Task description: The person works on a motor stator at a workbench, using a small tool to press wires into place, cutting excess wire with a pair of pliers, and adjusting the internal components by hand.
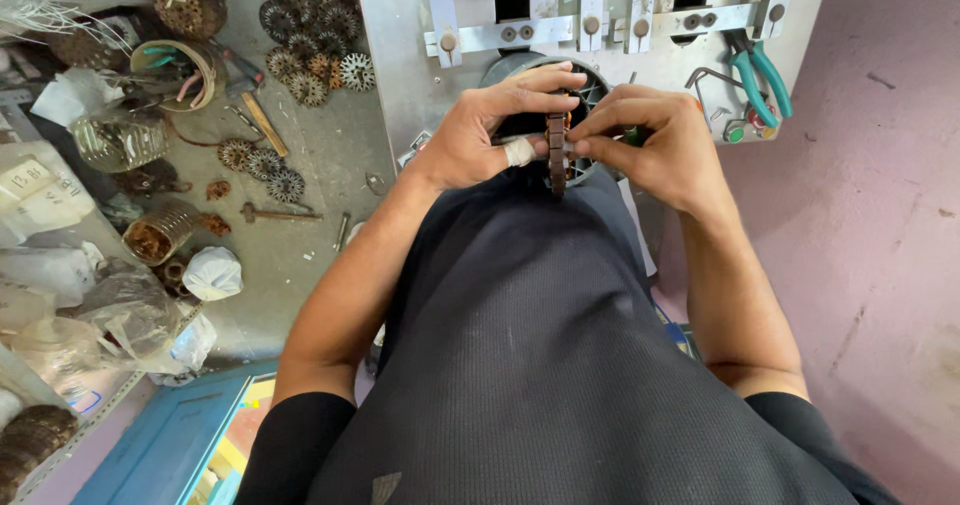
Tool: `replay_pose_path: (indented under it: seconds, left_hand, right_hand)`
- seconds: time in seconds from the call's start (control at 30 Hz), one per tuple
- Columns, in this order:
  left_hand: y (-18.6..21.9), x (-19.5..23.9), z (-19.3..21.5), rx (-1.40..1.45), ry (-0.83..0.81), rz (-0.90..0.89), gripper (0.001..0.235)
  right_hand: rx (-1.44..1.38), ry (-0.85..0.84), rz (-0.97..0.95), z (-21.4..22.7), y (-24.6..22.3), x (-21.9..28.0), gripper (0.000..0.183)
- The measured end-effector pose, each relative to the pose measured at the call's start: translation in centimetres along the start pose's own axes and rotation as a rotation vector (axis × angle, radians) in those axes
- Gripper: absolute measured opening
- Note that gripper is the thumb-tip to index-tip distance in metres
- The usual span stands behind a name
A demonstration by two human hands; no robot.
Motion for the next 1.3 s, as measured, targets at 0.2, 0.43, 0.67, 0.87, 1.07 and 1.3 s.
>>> replay_pose_path:
  seconds: [0.2,0.43,0.67,0.87,1.07,1.3]
  left_hand:
    - [-0.8,-0.1,0.1,0.016,-0.005,-0.022,0.049]
    - [-1.0,0.0,0.0,0.035,-0.003,-0.032,0.046]
    - [-0.8,0.3,-0.1,-0.068,0.041,-0.054,0.055]
    - [-1.1,0.1,-0.2,-0.067,0.019,-0.114,0.054]
    - [-0.9,-0.1,-0.5,-0.11,0.034,-0.096,0.056]
    - [-0.2,0.2,-0.4,-0.139,0.1,-0.069,0.057]
  right_hand:
    - [-0.194,-0.065,-0.091,0.0,1.8,-1.4,0.015]
    - [-0.434,-0.058,-0.161,-0.9,3.2,-1.6,0.018]
    - [-0.454,-0.055,-0.118,-0.8,4.0,-0.9,0.019]
    - [-0.477,0.033,-0.146,-1.3,4.4,-0.3,0.02]
    - [-0.366,0.148,-0.167,-2.0,3.6,0.8,0.018]
    - [-0.513,0.078,-0.138,-1.8,2.5,0.2,0.039]
Point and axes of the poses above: each hand's wrist, its own x-axis away from the middle knuckle, its own z-axis out of the back of the hand, y = z × x, the point moved 5 cm from there along -x, towards the middle knuckle, and after that the axes turned 13 degrees about -y, right-handed, at the moved point
